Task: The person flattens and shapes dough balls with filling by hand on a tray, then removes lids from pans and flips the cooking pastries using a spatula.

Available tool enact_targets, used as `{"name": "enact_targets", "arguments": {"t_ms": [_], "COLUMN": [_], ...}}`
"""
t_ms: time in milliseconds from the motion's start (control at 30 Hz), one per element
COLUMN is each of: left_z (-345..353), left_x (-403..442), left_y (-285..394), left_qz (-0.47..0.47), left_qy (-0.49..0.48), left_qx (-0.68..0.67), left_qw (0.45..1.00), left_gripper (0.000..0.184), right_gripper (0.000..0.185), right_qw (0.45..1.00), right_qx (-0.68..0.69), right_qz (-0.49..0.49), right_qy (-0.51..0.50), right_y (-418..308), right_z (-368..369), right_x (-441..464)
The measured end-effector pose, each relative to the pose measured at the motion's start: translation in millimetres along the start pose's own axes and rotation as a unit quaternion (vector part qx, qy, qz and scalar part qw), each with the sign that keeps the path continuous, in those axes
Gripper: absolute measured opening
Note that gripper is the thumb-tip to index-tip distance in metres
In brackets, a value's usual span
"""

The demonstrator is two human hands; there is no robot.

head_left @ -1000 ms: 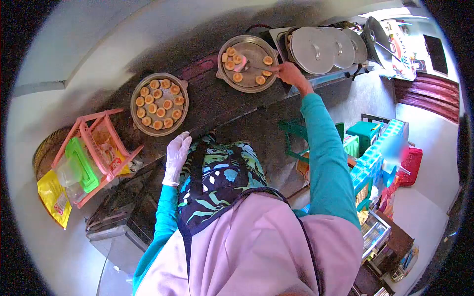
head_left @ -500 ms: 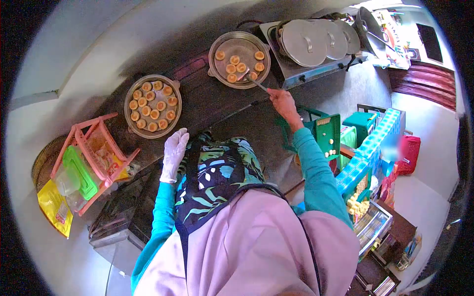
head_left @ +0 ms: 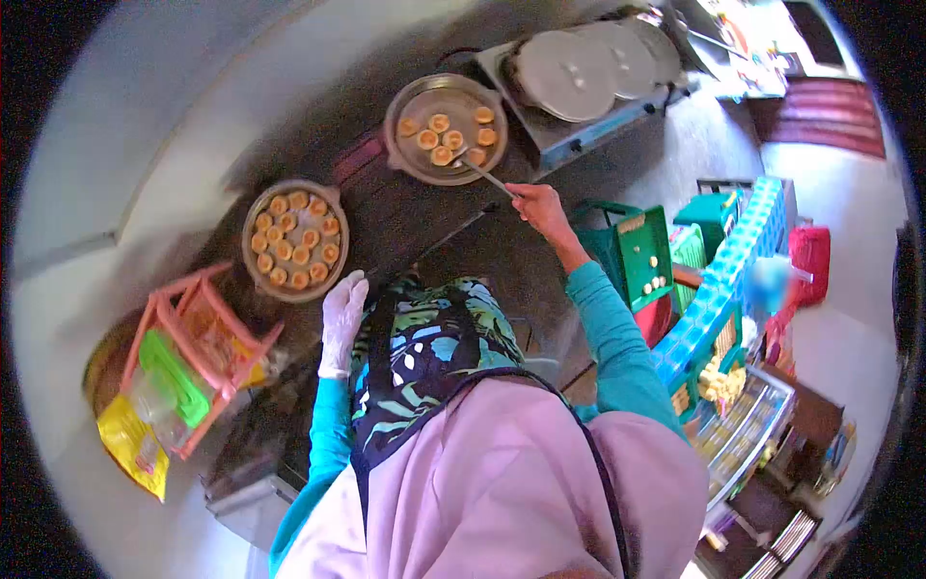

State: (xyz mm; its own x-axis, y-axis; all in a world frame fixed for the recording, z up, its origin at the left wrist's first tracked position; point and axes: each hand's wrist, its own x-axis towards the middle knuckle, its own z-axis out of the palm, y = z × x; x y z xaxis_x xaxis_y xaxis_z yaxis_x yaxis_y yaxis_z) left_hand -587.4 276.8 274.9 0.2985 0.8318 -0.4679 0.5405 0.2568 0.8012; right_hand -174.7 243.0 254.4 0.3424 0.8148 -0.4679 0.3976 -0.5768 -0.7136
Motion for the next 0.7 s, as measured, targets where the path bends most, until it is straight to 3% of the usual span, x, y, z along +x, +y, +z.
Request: {"name": "enact_targets", "arguments": {"t_ms": [167,233,267,300,367,433,467,500,533,567,633,700], "left_z": [7.2,13.6,14.4,19.0,28.5,39.9,40.5,39.9,47.1,58.9,91.1,121.8], "left_x": [8.7,14.1,2.1,10.1,18.8,30.7,46.0,66.1,78.3,66.9,-3.0,-23.2], "left_y": [37.4,36.2,72.2,77.3,76.2,79.0,56.2,34.7,30.3,59.2,151.5,173.6], "left_qz": [0.02,0.056,0.107,0.079,0.088,0.054,0.067,0.141,0.211,0.223,0.037,0.011], "left_qy": [-0.051,-0.116,-0.119,-0.165,-0.238,-0.29,-0.318,-0.364,-0.405,-0.419,-0.406,-0.4], "left_qx": [0.005,0.013,0.059,0.076,0.091,0.102,0.117,0.105,0.088,0.096,0.152,0.139], "left_qw": [0.999,0.992,0.985,0.98,0.963,0.95,0.939,0.915,0.885,0.875,0.901,0.906], "left_gripper": [0.041,0.042,0.042,0.042,0.042,0.042,0.042,0.041,0.04,0.04,0.037,0.036], "right_gripper": [0.035,0.036,0.035,0.035,0.035,0.034,0.036,0.036,0.036,0.036,0.031,0.037], "right_qw": [0.994,0.986,0.981,0.976,0.96,0.951,0.939,0.927,0.914,0.902,0.844,0.784], "right_qx": [0.056,0.122,0.135,0.147,0.177,0.192,0.205,0.215,0.213,0.207,0.291,0.3], "right_qz": [-0.071,-0.057,-0.063,-0.067,-0.029,0.083,0.085,0.096,0.098,0.096,0.144,0.276], "right_qy": [0.063,0.094,0.121,0.144,0.217,0.229,0.264,0.29,0.33,0.366,0.427,0.468], "right_y": [-3.6,30.2,27.8,25.2,26.2,33.3,58.7,64.0,68.0,74.2,97.3,118.1], "right_z": [-40.6,-47.6,-51.9,-62.5,-79.7,-95.8,-90.3,-96.3,-100.4,-101.4,-110.3,-120.8], "right_x": [-72.1,-108.8,-136.1,-168.2,-239.3,-300.1,-329.3,-364.6,-401.5,-437.1,-508.9,-565.8]}}
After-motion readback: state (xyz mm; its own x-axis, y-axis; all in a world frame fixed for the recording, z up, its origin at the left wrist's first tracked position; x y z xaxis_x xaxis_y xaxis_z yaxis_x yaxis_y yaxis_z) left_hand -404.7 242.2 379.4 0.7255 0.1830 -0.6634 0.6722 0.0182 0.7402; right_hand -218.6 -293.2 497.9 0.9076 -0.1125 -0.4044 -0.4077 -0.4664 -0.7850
